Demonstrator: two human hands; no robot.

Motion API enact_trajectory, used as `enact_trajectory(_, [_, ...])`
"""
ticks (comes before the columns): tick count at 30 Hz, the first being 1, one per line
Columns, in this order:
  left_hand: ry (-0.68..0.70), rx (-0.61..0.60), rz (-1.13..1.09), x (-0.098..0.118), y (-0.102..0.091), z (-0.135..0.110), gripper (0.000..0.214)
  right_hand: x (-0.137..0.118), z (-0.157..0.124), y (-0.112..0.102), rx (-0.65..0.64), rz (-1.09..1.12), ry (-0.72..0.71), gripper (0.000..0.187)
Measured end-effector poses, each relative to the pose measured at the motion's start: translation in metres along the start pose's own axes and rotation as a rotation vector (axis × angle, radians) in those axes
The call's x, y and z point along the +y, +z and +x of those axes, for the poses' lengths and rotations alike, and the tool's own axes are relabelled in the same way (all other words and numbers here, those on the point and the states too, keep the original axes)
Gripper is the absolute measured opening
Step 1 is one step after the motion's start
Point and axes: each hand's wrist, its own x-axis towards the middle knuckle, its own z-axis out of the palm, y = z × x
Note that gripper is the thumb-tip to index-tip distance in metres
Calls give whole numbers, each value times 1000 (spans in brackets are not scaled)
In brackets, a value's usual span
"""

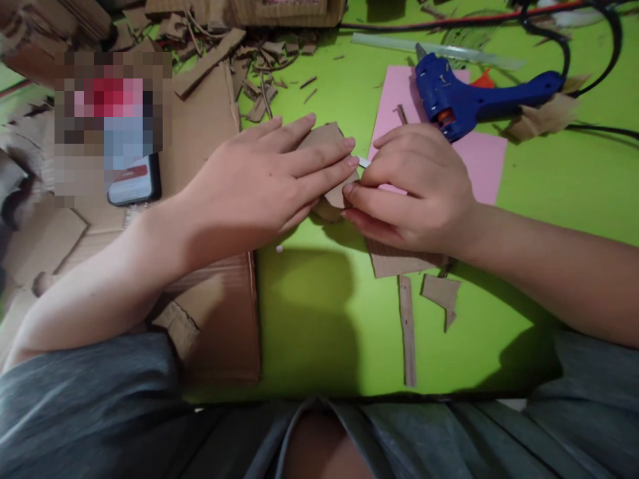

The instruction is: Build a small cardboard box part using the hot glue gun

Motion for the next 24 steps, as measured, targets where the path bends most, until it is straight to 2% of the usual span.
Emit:
enact_trajectory(3, [-1,-1,-35,-4,2,-1,62,3,4,-2,-46,72,25,34])
enact_trajectory(5, [2,9,-52,-8,5,-2,64,8,10,-13,-76,133,91,40])
enact_trajectory(8, [24,23,-69,-12,9,-5,65,28,12,-45,-127,156,353,41])
enact_trajectory(9, [31,26,-81,-13,10,-5,64,39,8,-57,-190,178,467,42])
enact_trajectory(10, [35,33,-95,-15,11,-6,63,50,2,-67,-161,238,537,44])
enact_trajectory(11, [36,40,-108,-16,12,-6,63,62,-8,-75,-220,313,620,44])
enact_trajectory(13, [36,46,-119,-18,13,-6,63,84,-32,-83,-362,234,647,50])
enact_trajectory(14, [39,46,-117,-18,12,-6,63,93,-45,-83,-424,186,665,62])
enact_trajectory(17, [58,32,-93,-19,11,-5,64,107,-76,-76,-533,215,785,81])
enact_trajectory(20, [77,14,-61,-18,8,-6,65,107,-83,-68,-540,130,768,93])
enact_trajectory(24, [105,34,-16,-15,6,-7,62,112,-80,-63,-525,16,771,75])
